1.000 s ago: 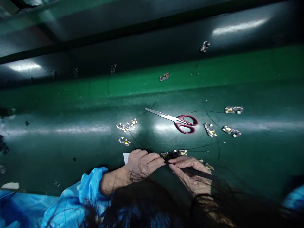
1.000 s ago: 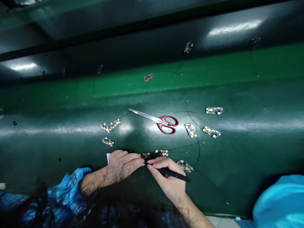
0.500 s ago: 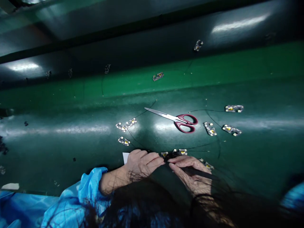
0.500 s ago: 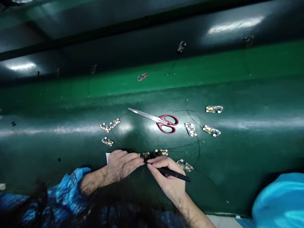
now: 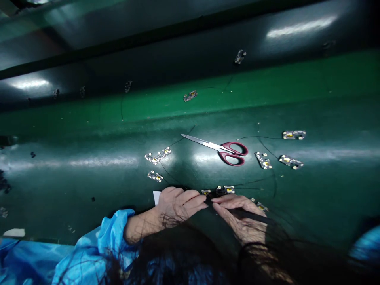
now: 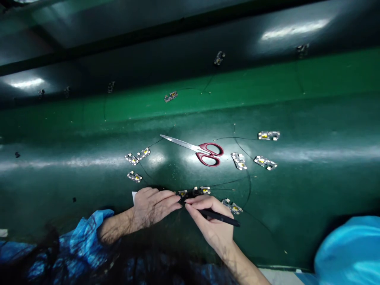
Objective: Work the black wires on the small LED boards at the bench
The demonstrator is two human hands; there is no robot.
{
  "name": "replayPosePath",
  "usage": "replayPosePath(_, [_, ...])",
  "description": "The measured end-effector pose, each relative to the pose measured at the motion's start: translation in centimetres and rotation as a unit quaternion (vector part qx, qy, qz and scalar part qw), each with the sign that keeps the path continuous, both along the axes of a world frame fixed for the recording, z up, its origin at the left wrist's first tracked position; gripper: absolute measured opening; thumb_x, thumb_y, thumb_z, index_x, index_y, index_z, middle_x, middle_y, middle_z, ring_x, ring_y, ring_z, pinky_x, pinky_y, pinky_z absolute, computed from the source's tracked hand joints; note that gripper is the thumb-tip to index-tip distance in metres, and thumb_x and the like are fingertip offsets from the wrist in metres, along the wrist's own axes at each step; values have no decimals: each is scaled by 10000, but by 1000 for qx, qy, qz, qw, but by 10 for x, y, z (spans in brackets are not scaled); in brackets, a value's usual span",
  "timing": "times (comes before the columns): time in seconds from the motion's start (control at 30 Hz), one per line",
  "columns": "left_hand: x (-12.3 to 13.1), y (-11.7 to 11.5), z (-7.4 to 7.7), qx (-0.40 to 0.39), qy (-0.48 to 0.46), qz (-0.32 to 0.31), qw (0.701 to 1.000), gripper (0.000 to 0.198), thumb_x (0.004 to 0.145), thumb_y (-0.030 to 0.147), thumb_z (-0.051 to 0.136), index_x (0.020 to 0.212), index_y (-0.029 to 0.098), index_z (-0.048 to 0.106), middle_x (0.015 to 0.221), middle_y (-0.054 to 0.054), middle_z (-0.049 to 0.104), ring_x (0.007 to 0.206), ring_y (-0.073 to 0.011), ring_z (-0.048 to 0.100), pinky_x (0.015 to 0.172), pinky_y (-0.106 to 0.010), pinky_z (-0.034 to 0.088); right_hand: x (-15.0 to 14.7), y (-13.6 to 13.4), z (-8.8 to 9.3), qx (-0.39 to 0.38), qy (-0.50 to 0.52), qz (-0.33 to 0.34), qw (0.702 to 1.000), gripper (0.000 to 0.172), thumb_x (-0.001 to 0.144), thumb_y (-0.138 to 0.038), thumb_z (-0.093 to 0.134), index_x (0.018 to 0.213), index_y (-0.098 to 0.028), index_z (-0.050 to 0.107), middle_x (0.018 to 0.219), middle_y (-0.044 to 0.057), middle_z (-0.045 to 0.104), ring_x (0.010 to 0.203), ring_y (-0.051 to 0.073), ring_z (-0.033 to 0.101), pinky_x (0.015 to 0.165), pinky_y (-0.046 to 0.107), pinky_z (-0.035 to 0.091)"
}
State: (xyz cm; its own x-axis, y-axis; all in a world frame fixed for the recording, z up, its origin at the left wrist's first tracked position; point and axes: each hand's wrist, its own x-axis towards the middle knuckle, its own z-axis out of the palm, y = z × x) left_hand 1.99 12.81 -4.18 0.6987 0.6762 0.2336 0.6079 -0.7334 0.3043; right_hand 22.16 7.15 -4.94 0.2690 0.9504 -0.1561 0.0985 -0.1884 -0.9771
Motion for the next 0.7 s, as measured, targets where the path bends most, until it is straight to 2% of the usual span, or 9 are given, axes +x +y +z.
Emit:
replayPosePath(0.1, [3, 0, 2, 11, -6, 60, 998, 232, 947, 484, 599, 1002, 269, 669, 866, 84, 719, 566, -84, 598, 510, -265, 402, -1, 1, 0, -6, -24, -19, 1000, 161, 704, -213, 820, 696, -270, 670, 746, -29, 783, 707, 154, 747, 693, 260, 637])
replayPosePath(0.17, [6, 0, 5, -4, 15, 73, 997, 264, 963, 498, 561, 975, 259, 673, 851, 78, 705, 558, -87, 591, 502, -264, 387, -3, 3, 1, -4, -40, -13, 999, 150, 716, -221, 815, 706, -271, 673, 755, -32, 786, 711, 144, 747, 702, 247, 633])
replayPosePath(0.33, [7, 2, 4, -6, 30, 66, 997, 212, 988, 404, 532, 938, 272, 690, 835, 76, 690, 541, -80, 562, 499, -283, 379, -6, 6, 3, -8, -61, -15, 998, 144, 723, -246, 813, 695, -267, 674, 759, -31, 790, 704, 141, 750, 702, 237, 638])
replayPosePath(0.57, [4, 3, 3, -1, 28, 56, 998, 218, 984, 416, 527, 953, 300, 708, 849, 92, 689, 564, -69, 548, 517, -281, 365, -7, 4, 1, -28, -51, -17, 998, 127, 723, -266, 807, 693, -252, 685, 766, -5, 789, 719, 164, 755, 728, 278, 652])
replayPosePath(0.7, [3, 2, 3, -30, 25, 54, 998, 238, 992, 424, 511, 1020, 302, 713, 908, 83, 700, 604, -70, 584, 538, -264, 412, -6, 1, 1, -27, -34, 1, 999, 127, 723, -246, 811, 715, -259, 684, 783, -11, 792, 734, 152, 752, 732, 260, 644])
